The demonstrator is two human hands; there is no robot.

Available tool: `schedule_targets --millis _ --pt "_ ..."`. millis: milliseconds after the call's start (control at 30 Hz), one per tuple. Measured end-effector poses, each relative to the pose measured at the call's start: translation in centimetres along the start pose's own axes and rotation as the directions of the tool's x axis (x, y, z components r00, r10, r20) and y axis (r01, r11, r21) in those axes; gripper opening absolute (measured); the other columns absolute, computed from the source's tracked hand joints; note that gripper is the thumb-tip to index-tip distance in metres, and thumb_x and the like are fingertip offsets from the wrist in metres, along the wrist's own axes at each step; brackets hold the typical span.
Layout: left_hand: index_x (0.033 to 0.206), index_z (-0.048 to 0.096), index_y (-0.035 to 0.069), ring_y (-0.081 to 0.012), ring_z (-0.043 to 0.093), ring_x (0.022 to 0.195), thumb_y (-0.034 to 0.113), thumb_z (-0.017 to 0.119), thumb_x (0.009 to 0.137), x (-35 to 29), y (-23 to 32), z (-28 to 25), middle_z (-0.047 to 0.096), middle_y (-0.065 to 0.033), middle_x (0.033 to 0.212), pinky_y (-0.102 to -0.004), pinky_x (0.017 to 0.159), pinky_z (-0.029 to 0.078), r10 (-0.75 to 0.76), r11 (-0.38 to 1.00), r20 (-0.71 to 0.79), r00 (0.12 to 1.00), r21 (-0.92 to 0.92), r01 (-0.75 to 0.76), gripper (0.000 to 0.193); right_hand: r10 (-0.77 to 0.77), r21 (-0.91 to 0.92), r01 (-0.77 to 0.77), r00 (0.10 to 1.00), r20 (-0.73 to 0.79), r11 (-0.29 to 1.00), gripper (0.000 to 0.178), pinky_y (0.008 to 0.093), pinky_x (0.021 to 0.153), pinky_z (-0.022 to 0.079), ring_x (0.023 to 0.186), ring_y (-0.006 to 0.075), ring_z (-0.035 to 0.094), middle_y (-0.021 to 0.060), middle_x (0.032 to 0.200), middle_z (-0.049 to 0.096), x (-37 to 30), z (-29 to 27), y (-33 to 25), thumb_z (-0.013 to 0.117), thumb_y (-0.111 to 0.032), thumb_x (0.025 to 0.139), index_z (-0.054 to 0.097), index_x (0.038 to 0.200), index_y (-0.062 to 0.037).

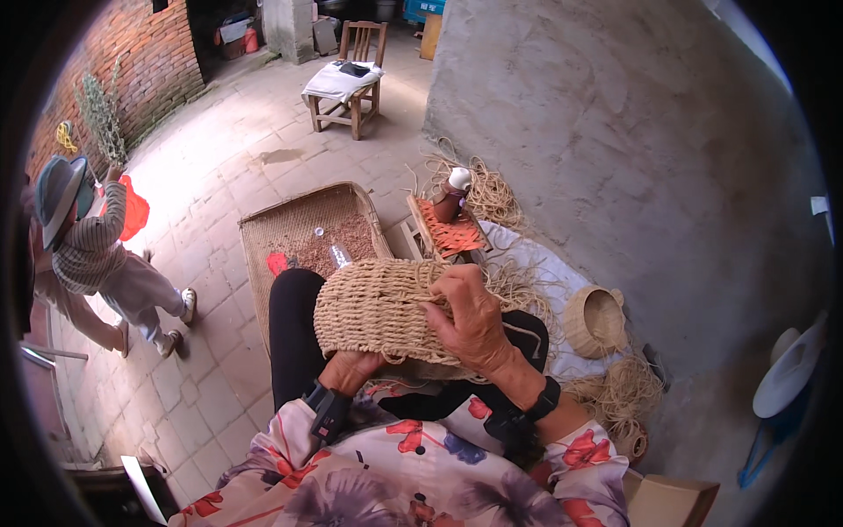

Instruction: Weaving a straw basket using thin strips of material.

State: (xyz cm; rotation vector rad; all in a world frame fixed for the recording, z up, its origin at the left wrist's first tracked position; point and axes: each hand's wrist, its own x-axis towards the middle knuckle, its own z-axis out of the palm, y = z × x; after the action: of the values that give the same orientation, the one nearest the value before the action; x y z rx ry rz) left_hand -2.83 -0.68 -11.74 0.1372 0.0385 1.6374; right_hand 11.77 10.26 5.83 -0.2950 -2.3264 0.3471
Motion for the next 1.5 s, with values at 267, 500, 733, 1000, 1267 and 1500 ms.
schedule_targets --millis 267,500,733,1000,1267,1500 --pt "0.128 0.050 0.001 -0.0267 0.056 0.114 0.026 0.056 0.095 -2.0 -0.8 -3.5 0.056 -0.0135 0.127 -0.0438 0.099 0.048 0.076 0.976 -0.185 0.980 0.216 -0.035 0.042 0.221 0.169 -0.214 0.975 -0.029 0.962 0.027 0.0294 0.054 0.049 0.065 0.0180 0.058 0.0101 0.095 0.051 -4.2 3.1 0.7 0.072 -0.001 0.078 0.053 0.096 -0.0039" --pt "0.125 0.053 0.005 -0.0222 0.058 0.110 0.021 0.068 0.088 -4.8 -1.9 -3.6 0.060 -0.0077 0.123 -0.0394 0.097 0.050 -0.060 0.947 -0.265 0.962 0.290 0.139 0.043 0.140 -0.055 -0.140 0.990 0.002 0.989 0.026 0.0328 0.055 0.049 0.067 0.0212 0.060 0.0107 0.098 0.055 -4.0 -0.5 -0.8 0.078 -0.006 0.070 0.061 0.090 -0.0059" --pt "0.125 0.053 0.005 -0.0221 0.058 0.110 0.021 0.068 0.089 -3.3 -2.2 -3.7 0.060 -0.0076 0.122 -0.0391 0.096 0.050 -0.092 0.957 -0.260 0.961 0.242 0.157 0.042 0.022 0.011 -0.023 0.997 0.074 1.000 0.019 0.0341 0.057 0.048 0.067 0.0240 0.058 0.0065 0.075 0.054 -1.5 -0.9 -1.3 0.073 0.000 0.065 0.062 0.079 -0.0066" --pt "0.124 0.054 0.005 -0.0219 0.058 0.109 0.022 0.067 0.089 -2.3 -2.2 -3.6 0.061 -0.0076 0.121 -0.0387 0.095 0.050 -0.112 0.961 -0.246 0.963 0.220 0.167 0.041 0.068 0.034 -0.071 0.995 0.079 0.997 0.016 0.0354 0.057 0.047 0.067 0.0252 0.056 0.0077 0.074 0.052 -2.8 0.1 -1.0 0.068 0.002 0.068 0.060 0.079 -0.0046" --pt "0.124 0.054 0.005 -0.0218 0.058 0.109 0.023 0.066 0.090 -1.8 -2.3 -3.3 0.061 -0.0075 0.120 -0.0384 0.095 0.050 -0.126 0.963 -0.229 0.965 0.206 0.174 0.041 0.114 0.095 -0.127 0.986 0.125 0.987 0.016 0.0364 0.058 0.046 0.067 0.0269 0.056 0.0094 0.074 0.052 -2.7 0.0 -1.1 0.064 0.004 0.068 0.057 0.079 -0.0041" --pt "0.124 0.055 0.005 -0.0216 0.059 0.108 0.023 0.066 0.090 -0.8 -2.6 -3.2 0.061 -0.0074 0.120 -0.0381 0.094 0.051 -0.127 0.972 -0.185 0.974 0.174 0.160 0.040 0.113 0.082 -0.127 0.981 0.159 0.989 0.015 0.0362 0.058 0.047 0.067 0.0263 0.058 0.0084 0.073 0.054 -2.5 -0.2 -1.4 0.066 0.002 0.069 0.057 0.081 -0.0046"
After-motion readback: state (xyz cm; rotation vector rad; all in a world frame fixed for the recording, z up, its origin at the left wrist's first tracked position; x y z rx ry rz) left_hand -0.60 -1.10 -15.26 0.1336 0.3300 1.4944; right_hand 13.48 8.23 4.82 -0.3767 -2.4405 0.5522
